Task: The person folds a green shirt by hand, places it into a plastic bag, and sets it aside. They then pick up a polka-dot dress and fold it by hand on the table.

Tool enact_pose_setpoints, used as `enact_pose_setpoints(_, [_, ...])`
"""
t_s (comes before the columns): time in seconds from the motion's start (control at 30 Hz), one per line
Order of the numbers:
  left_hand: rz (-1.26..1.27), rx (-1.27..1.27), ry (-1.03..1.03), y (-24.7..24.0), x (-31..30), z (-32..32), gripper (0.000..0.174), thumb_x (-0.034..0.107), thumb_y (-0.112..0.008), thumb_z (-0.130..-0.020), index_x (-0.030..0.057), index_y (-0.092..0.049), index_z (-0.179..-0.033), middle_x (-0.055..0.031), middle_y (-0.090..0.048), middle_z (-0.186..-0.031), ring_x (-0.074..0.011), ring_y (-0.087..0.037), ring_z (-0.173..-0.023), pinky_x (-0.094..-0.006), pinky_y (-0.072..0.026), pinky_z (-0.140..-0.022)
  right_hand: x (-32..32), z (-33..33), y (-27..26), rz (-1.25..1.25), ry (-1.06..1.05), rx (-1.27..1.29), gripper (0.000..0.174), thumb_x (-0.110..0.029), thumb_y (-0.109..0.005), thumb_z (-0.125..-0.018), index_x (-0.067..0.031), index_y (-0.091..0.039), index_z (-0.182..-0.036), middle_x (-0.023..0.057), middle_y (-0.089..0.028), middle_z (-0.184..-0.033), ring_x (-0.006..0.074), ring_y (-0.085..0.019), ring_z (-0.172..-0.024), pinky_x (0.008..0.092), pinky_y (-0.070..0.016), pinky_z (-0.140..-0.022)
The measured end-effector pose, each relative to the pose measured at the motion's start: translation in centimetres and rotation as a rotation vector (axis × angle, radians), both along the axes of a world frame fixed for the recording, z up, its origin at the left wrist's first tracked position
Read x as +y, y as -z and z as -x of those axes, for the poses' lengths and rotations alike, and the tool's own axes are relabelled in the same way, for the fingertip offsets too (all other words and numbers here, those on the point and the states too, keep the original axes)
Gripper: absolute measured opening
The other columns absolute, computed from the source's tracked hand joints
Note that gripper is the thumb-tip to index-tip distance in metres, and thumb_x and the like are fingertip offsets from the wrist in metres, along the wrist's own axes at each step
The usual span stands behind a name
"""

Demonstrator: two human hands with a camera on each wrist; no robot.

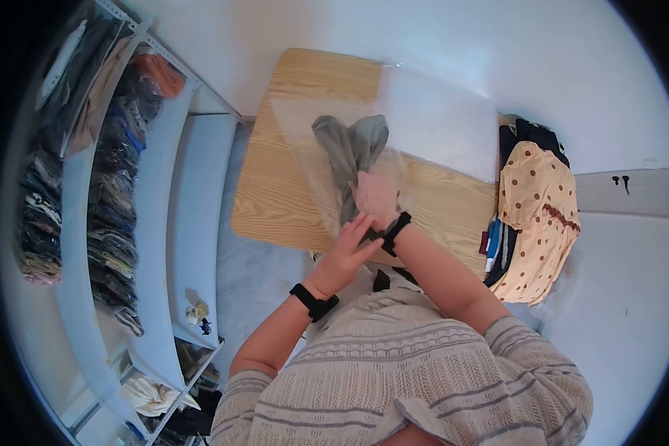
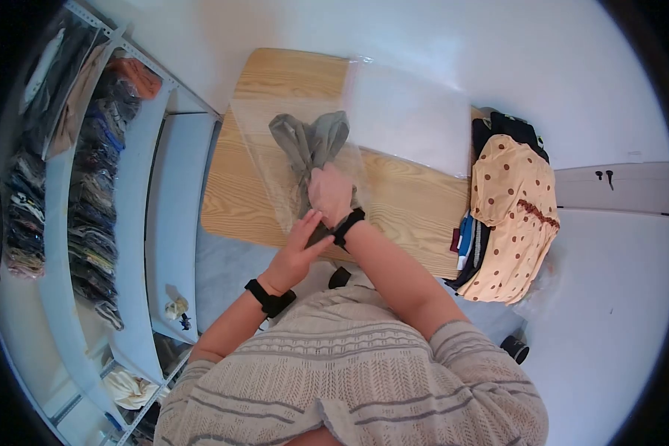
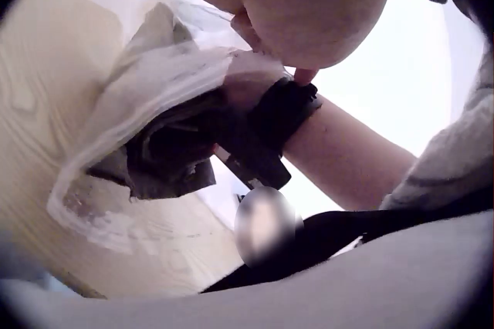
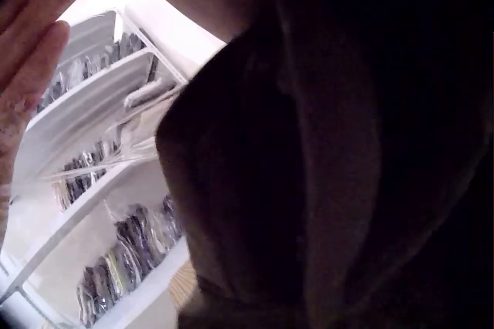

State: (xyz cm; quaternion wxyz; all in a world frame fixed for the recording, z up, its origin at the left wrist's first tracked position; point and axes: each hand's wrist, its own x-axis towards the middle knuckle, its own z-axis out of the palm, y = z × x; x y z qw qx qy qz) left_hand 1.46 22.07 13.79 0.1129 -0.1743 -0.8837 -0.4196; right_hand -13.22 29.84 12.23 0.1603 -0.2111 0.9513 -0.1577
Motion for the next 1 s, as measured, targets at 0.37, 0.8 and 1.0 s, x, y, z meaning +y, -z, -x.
enact_pose_setpoints(0.37, [0.040,-0.010,-0.291,6.5,-2.3,-3.3,0.044,-0.010,-0.051,-0.075,0.0089,-0.060,-0.114,-0.0201,-0.038,-0.138,-0.0388,-0.035,-0.130,-0.0453,-0.0305,-0.107,-3.3,-6.4,8.3,0.156,-0.403,-0.013,0.061,-0.047,-0.046,-0.089,-0.0127,-0.039,-0.139,0.0239,-0.025,-0.146,0.0357,-0.020,-0.138,0.0523,-0.0185,-0.108])
enact_pose_setpoints(0.8, [0.177,-0.150,-0.257,7.3,-2.1,-4.4,0.050,-0.006,-0.051,-0.075,0.0125,-0.056,-0.121,-0.0187,-0.040,-0.137,-0.0364,-0.037,-0.128,-0.0495,-0.0300,-0.105,2.1,-3.5,9.3,-0.058,0.010,0.350,0.063,-0.046,-0.045,-0.090,-0.0134,-0.032,-0.143,0.0231,-0.021,-0.148,0.0366,-0.020,-0.138,0.0516,-0.0136,-0.110])
enact_pose_setpoints(1.0, [0.200,-0.109,-0.303,6.7,-2.0,-4.2,0.045,-0.002,-0.055,-0.075,0.0070,-0.055,-0.118,-0.0165,-0.046,-0.131,-0.0344,-0.043,-0.122,-0.0475,-0.0341,-0.102,3.7,-5.2,10.5,0.009,-0.034,0.300,0.062,-0.039,-0.051,-0.088,-0.0073,-0.036,-0.139,0.0221,-0.027,-0.145,0.0358,-0.025,-0.135,0.0509,-0.0194,-0.109])
